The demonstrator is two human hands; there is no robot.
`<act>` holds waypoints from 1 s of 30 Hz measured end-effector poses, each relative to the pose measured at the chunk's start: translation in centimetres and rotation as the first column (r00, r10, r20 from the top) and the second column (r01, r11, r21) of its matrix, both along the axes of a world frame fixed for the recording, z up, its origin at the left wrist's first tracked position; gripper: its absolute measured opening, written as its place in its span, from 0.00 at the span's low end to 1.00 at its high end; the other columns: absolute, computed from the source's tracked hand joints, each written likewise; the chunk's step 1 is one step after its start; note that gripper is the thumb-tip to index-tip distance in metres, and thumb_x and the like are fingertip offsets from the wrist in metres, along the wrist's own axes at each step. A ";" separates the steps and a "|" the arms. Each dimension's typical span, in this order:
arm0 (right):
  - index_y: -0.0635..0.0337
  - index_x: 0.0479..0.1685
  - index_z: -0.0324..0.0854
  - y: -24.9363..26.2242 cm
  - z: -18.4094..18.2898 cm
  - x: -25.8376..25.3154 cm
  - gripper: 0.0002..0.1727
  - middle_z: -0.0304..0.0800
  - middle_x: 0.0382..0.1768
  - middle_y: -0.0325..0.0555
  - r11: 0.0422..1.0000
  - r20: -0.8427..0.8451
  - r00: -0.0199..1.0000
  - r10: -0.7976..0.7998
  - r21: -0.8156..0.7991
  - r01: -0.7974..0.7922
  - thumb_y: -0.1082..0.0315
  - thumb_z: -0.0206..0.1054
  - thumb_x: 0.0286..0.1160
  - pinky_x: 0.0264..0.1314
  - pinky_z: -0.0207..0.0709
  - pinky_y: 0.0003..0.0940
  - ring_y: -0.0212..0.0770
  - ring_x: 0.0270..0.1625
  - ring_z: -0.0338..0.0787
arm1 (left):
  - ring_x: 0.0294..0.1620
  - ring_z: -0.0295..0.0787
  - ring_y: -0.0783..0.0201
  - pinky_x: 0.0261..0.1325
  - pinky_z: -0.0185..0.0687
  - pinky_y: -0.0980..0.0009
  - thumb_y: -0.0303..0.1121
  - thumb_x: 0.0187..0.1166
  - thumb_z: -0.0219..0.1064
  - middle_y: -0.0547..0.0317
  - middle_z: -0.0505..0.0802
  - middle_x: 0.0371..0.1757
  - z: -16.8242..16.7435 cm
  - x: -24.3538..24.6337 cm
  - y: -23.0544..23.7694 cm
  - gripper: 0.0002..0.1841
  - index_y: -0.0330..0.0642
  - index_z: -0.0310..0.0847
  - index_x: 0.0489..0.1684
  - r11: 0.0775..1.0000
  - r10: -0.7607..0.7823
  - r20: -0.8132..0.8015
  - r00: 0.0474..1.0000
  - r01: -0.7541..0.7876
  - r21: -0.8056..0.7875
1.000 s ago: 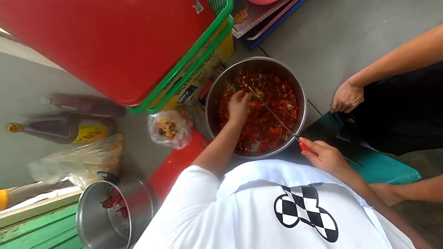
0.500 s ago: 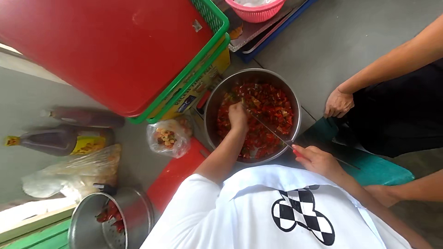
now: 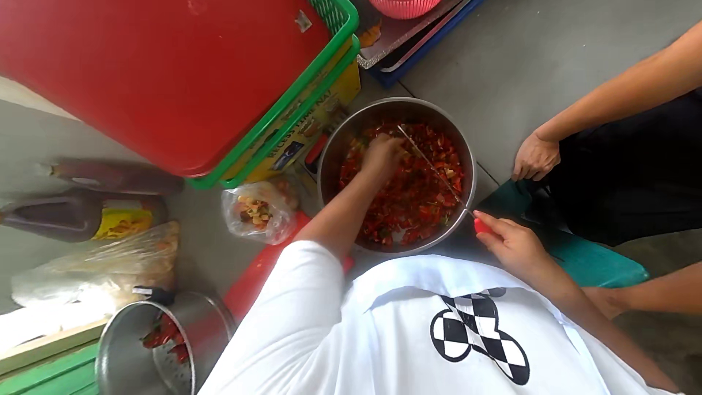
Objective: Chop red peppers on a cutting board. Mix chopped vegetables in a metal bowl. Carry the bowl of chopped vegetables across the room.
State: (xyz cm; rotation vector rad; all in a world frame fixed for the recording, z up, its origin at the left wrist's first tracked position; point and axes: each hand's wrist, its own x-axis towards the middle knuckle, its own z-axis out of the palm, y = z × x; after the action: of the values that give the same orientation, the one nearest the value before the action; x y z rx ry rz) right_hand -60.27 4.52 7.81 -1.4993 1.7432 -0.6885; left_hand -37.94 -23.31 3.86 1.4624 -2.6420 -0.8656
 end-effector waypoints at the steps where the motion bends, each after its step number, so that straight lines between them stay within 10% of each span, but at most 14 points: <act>1: 0.59 0.77 0.80 0.1 -0.1 -0.1 0.24 0.92 0.57 0.60 1.000 0.022 1.000 -0.009 0.021 0.009 0.59 0.61 0.87 0.53 0.88 0.42 0.48 0.49 0.93 | 0.73 0.80 0.36 0.77 0.73 0.41 0.32 0.82 0.68 0.33 0.86 0.67 -0.6 -0.5 -0.8 0.19 0.38 0.85 0.69 1.000 -0.017 0.047 0.999 0.017 0.008; 7: 0.59 0.77 0.80 0.9 -0.5 -0.4 0.24 0.92 0.56 0.60 1.000 -0.009 1.000 0.008 0.024 -0.008 0.59 0.61 0.86 0.57 0.86 0.45 0.52 0.52 0.93 | 0.64 0.90 0.47 0.72 0.80 0.47 0.34 0.84 0.67 0.41 0.92 0.61 0.4 -0.7 -0.3 0.17 0.33 0.83 0.64 0.944 0.291 -0.072 0.954 -0.274 0.181; 10: 0.58 0.76 0.82 0.9 -1.1 -0.1 0.24 0.93 0.51 0.61 0.998 -0.070 0.996 0.046 -0.033 -0.048 0.60 0.62 0.85 0.57 0.85 0.51 0.57 0.51 0.93 | 0.41 0.88 0.64 0.49 0.86 0.67 0.31 0.84 0.65 0.49 0.90 0.49 0.2 0.0 1.1 0.14 0.33 0.80 0.62 0.670 0.716 -0.294 0.633 -0.506 0.543; 14: 0.58 0.75 0.83 0.6 -1.3 0.4 0.23 0.93 0.47 0.63 0.992 -0.119 0.989 0.088 -0.078 -0.098 0.60 0.63 0.84 0.51 0.85 0.55 0.61 0.47 0.93 | 0.40 0.86 0.67 0.46 0.85 0.72 0.32 0.87 0.61 0.54 0.87 0.46 1.1 0.4 2.4 0.14 0.36 0.76 0.65 0.397 0.908 -0.268 0.321 -0.461 0.794; 22: 0.56 0.78 0.80 -0.8 -0.1 0.6 0.24 0.93 0.49 0.58 0.995 0.000 0.995 0.100 -0.026 -0.100 0.60 0.62 0.86 0.51 0.86 0.46 0.50 0.45 0.92 | 0.33 0.84 0.71 0.40 0.84 0.75 0.26 0.86 0.62 0.59 0.87 0.38 4.0 1.7 5.6 0.05 0.37 0.78 0.51 0.489 0.761 -0.221 0.609 -0.316 0.813; 30: 0.59 0.72 0.85 0.0 -0.9 1.4 0.23 0.94 0.47 0.62 0.982 -0.044 0.987 0.154 -0.105 -0.158 0.60 0.64 0.83 0.52 0.86 0.53 0.59 0.47 0.93 | 0.36 0.86 0.67 0.44 0.87 0.70 0.29 0.88 0.57 0.56 0.86 0.40 3.0 1.7 4.7 0.10 0.36 0.75 0.61 0.430 0.901 -0.316 0.298 -0.506 0.748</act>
State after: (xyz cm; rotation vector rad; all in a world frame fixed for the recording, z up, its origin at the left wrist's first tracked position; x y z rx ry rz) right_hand -58.88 4.53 6.88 -1.7114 1.6151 -0.6879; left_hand -36.28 -18.56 6.87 1.6899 -0.9234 -1.5965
